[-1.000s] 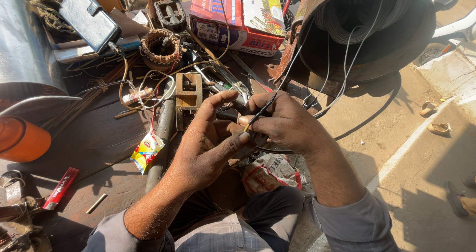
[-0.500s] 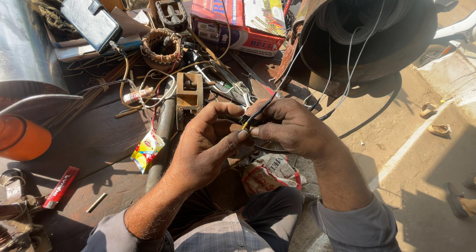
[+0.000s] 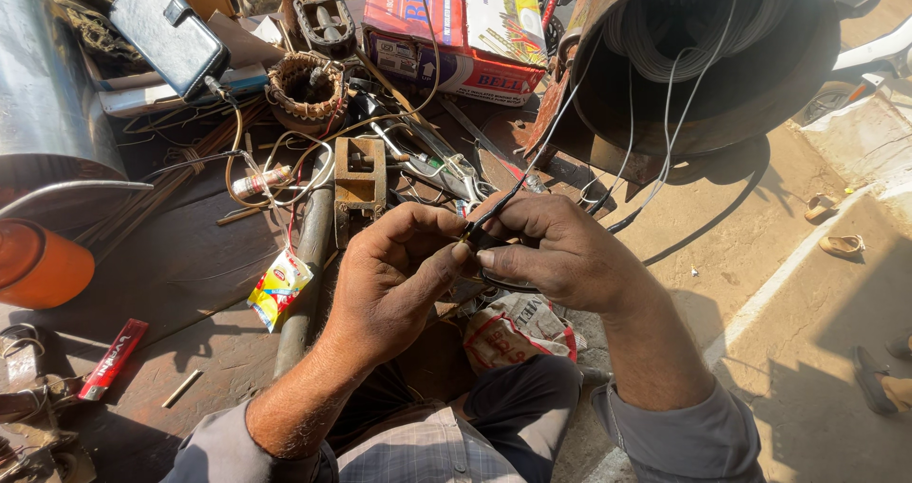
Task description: The person strips the ends of several wires, twists them together, and wraps the connections with black and yellow electrical tape. The person handles multiple wire pairs and secures each joint with tape.
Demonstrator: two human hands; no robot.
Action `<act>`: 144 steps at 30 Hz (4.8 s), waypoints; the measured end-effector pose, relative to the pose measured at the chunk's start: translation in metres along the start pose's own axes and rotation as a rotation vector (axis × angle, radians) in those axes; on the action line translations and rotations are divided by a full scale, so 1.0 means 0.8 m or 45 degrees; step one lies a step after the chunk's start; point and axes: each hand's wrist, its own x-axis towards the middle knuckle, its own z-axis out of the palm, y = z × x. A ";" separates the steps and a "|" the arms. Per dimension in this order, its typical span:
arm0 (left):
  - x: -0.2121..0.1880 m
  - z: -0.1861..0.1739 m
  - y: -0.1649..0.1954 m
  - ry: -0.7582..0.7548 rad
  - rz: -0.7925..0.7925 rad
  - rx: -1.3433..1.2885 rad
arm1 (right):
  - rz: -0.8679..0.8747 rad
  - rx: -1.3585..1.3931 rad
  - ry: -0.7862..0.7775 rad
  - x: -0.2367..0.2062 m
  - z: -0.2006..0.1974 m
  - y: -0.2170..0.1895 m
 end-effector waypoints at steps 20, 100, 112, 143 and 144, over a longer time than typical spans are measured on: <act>0.018 -0.006 -0.011 0.136 0.830 0.989 | -0.561 -0.679 0.293 -0.071 0.048 -0.072; 0.050 -0.047 0.033 -0.289 -0.270 0.055 | -1.098 -1.357 0.120 -0.009 0.019 -0.084; 0.015 0.004 0.026 0.169 0.829 1.165 | -0.750 -1.149 0.393 0.052 0.000 -0.102; 0.058 -0.044 0.045 -0.220 -0.020 0.229 | -1.091 -0.911 0.234 0.033 -0.008 -0.088; 0.051 -0.037 0.043 -0.177 0.112 0.327 | -0.990 -0.869 0.308 0.039 -0.008 -0.089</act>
